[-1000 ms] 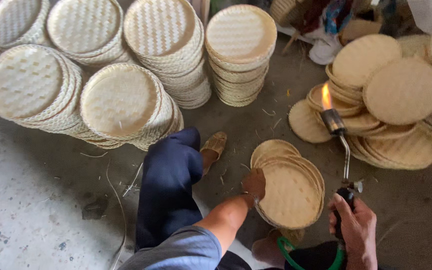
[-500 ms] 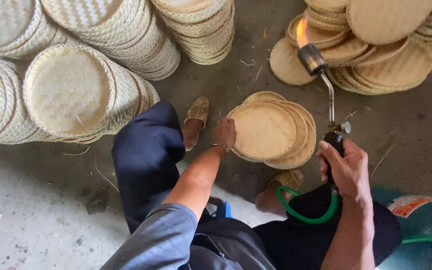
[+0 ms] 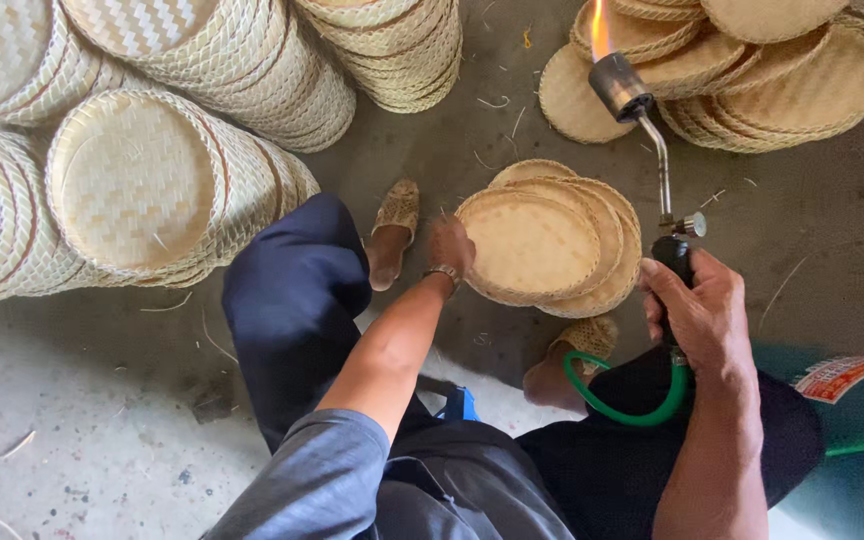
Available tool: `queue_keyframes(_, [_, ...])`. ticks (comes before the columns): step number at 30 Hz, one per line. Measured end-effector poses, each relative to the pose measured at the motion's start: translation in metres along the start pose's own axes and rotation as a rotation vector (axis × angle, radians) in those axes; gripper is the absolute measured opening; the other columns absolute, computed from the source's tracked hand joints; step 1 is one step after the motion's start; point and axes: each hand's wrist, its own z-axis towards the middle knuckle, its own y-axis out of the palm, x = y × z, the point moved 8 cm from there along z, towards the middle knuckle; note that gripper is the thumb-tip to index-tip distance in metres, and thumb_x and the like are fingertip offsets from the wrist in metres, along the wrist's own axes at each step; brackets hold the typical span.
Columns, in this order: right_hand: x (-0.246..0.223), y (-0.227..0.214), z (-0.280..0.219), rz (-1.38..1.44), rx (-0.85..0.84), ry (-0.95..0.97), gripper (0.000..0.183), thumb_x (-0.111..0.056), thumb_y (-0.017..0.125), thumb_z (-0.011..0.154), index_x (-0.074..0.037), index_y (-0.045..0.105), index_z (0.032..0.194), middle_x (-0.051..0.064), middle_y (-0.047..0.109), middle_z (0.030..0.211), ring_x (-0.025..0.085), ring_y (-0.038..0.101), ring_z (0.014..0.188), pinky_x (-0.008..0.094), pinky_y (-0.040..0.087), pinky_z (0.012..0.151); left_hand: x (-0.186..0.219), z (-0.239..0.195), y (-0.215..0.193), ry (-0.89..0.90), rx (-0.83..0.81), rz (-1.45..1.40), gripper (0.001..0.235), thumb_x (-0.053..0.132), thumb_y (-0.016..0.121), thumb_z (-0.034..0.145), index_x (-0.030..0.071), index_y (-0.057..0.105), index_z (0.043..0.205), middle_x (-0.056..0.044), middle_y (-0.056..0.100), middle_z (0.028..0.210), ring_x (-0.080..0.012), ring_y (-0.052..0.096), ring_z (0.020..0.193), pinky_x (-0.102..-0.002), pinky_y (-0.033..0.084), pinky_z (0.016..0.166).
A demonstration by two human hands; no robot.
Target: The person uses a handheld blowtorch to apply flame to the surface of round woven baskets. They pick up each basket from a stack, rotate it while torching, and place it back on the stack.
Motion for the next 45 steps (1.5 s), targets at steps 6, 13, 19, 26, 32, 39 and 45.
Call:
queue_keyframes(6, [0.002,0.000,-0.001,0.020,-0.029,-0.035,0.023,-0.019,0.068,0.100,-0.001,0.064,0.087,0.003,0.056,0.061,0.010,0.050,0.048,0.027,0.041,0.042,0.004,0.012,-0.004,0.079,0.061,0.056,0.025,0.018,0.066,0.088,-0.002,0.069,0.103,-0.029,0.063,0.108,-0.0435,0.066,0.098,-0.052,0.055,0.087])
queue_keyframes(13, [0.011,-0.007,-0.002,0.038,-0.002,-0.049,0.022,-0.017,0.068,0.099,0.000,0.063,0.086,0.003,0.056,0.065,0.009,0.051,0.052,0.027,0.041,0.043,-0.018,0.042,-0.014,0.097,0.175,-0.266,0.033,0.010,0.065,0.085,-0.009,0.060,0.111,-0.029,0.063,0.102,-0.0391,0.066,0.094,-0.047,0.054,0.084])
queue_keyframes(19, [0.021,-0.017,-0.004,0.017,0.018,-0.025,0.028,-0.022,0.062,0.103,0.001,0.063,0.087,0.005,0.056,0.064,0.012,0.051,0.053,0.031,0.042,0.044,-0.029,0.066,-0.087,-0.119,0.159,-1.184,0.048,0.003,0.058,0.081,0.001,0.058,0.129,-0.013,0.070,0.100,-0.0201,0.064,0.077,-0.036,0.049,0.065])
queue_keyframes(26, [0.010,-0.001,-0.019,-0.119,-0.039,-0.002,0.034,-0.027,0.056,0.105,0.000,0.064,0.086,0.007,0.054,0.060,0.014,0.048,0.049,0.032,0.041,0.043,-0.024,0.073,-0.208,0.148,0.290,-1.636,0.044,0.001,0.065,0.093,0.003,0.054,0.136,-0.005,0.069,0.111,-0.0084,0.067,0.087,-0.026,0.057,0.073])
queue_keyframes(32, [-0.004,0.051,-0.043,-0.293,-0.285,0.078,0.032,-0.031,0.056,0.099,-0.005,0.069,0.085,0.004,0.053,0.055,0.014,0.046,0.044,0.033,0.034,0.042,-0.027,0.049,-0.256,0.335,0.383,-1.657,0.029,0.004,0.063,0.100,-0.002,0.062,0.129,-0.005,0.065,0.114,-0.0102,0.057,0.099,-0.030,0.049,0.088])
queue_keyframes(39, [-0.015,0.076,-0.047,-0.308,-0.238,0.044,0.038,-0.034,0.060,0.097,0.001,0.066,0.081,0.007,0.054,0.052,0.015,0.050,0.043,0.034,0.039,0.042,-0.023,0.023,-0.283,0.464,0.466,-1.742,0.032,0.002,0.060,0.102,0.001,0.057,0.134,-0.005,0.066,0.124,-0.0110,0.060,0.111,-0.031,0.048,0.101])
queue_keyframes(45, [-0.021,0.062,-0.035,-0.319,-0.152,0.039,0.041,-0.036,0.059,0.099,0.000,0.066,0.082,0.006,0.055,0.054,0.014,0.051,0.045,0.033,0.042,0.042,-0.028,0.023,-0.280,0.435,0.495,-1.685,0.031,0.001,0.057,0.104,-0.001,0.059,0.134,-0.006,0.066,0.126,-0.0112,0.060,0.113,-0.031,0.048,0.102])
